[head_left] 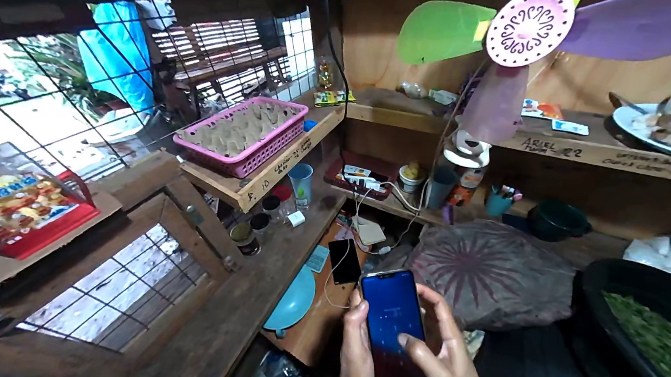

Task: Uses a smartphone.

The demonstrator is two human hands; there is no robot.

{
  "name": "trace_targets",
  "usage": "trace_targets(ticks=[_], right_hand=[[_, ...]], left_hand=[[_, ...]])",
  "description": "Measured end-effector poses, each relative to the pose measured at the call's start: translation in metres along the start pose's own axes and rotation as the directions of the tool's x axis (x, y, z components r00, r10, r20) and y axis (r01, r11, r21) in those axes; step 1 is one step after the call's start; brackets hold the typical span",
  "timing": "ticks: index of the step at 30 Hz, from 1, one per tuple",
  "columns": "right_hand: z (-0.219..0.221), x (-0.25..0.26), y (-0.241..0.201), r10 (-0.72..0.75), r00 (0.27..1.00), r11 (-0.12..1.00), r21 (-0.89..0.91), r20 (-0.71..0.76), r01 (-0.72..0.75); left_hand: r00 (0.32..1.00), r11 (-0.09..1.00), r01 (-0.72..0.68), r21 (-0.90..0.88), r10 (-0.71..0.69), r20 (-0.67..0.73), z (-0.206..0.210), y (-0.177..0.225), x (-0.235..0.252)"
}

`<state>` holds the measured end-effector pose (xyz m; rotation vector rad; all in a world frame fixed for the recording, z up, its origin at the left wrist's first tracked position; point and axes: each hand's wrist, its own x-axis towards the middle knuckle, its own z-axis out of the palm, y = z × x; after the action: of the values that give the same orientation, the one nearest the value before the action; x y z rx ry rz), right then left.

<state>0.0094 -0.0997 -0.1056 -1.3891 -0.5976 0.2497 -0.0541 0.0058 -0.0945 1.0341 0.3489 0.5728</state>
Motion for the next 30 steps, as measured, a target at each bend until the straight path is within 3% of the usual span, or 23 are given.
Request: trace_targets(ticks=[10,18,30], right_hand=[[0.015,0.002,0.010,-0.113,0.990,0.962,-0.261,-0.089,0.087],[-0.018,0.006,0.004,0.008,0.993,0.996,0.091,0.118,-0.019],[-0.025,-0.004,0.014,-0.012,0.995,0.995,0.103,0.098,0.002]], left_hand=[[1.000,1.000,-0.008,0.014,0.008,-0.013,0.001,0.000,-0.003],[0.999,0.999,0.020,-0.037,-0.021,-0.028,0.000,0.007,0.001],[1.000,0.999,0.015,-0.050,-0.015,0.002,0.000,0.005,0.003]])
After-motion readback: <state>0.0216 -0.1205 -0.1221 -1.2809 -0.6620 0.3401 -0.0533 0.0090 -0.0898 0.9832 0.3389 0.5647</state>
